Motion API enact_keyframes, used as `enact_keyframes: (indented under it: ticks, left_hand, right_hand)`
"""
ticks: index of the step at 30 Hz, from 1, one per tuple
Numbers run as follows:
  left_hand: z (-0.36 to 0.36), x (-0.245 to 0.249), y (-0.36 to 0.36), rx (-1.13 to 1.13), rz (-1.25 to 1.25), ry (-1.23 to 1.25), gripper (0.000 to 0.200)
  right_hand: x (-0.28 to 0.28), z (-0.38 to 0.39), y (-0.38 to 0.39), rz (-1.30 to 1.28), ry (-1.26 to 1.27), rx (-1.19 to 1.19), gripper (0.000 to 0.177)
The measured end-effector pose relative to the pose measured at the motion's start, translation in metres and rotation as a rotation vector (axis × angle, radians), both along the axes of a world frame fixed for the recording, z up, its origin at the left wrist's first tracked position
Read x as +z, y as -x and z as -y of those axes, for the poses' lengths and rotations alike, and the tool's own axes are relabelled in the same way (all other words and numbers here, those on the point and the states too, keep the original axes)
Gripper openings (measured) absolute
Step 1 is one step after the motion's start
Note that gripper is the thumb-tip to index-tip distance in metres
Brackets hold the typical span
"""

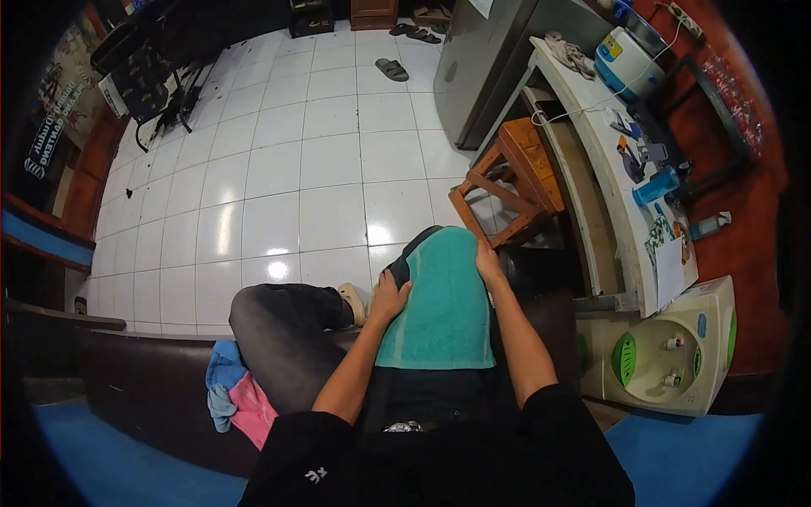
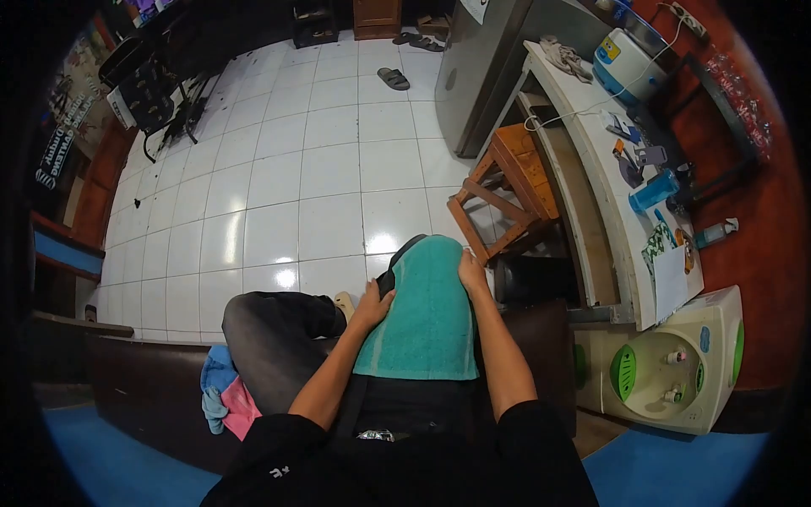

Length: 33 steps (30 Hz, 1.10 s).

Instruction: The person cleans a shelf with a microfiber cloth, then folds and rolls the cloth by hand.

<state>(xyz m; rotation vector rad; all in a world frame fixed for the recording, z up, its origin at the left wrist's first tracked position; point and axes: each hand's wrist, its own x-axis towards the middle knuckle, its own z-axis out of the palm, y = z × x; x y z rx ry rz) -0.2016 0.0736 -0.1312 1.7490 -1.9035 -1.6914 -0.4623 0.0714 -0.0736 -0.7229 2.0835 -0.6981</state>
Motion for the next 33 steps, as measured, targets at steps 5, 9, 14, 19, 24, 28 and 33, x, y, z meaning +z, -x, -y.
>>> enact_keyframes:
  ticks: [5,9,14,19,24,28,33]
  left_hand:
    - [-0.018,0.1,0.004,0.1,-0.261,0.698,0.059]
    - [-0.05,0.123,0.03,-0.143,-0.525,0.666,0.048]
    - [-0.038,0.104,0.034,-0.187,-0.412,0.687,0.05]
    - [-0.028,0.082,0.024,-0.09,-0.446,0.594,0.052]
    - [-0.035,0.045,-0.001,0.093,-0.02,0.353,0.057]
    - [-0.047,0.119,0.001,0.01,0.086,0.823,0.055]
    - [-0.07,0.133,0.03,-0.232,-0.325,0.706,0.052]
  right_hand:
    - [0.08,-0.048,-0.041,-0.533,0.627,0.315,0.043]
    - [0.071,-0.103,-0.09,-0.575,0.488,0.573,0.042]
    - [0.073,-0.095,-0.083,-0.488,0.49,0.469,0.043]
    - [0.044,-0.068,-0.058,-0.101,0.502,0.155,0.048]
    - [0.063,-0.07,-0.031,0.012,0.151,0.101,0.05]
    - [0.088,-0.098,-0.06,-0.437,0.449,0.243,0.048]
    - [0.086,-0.128,-0.108,-0.61,0.515,0.487,0.047]
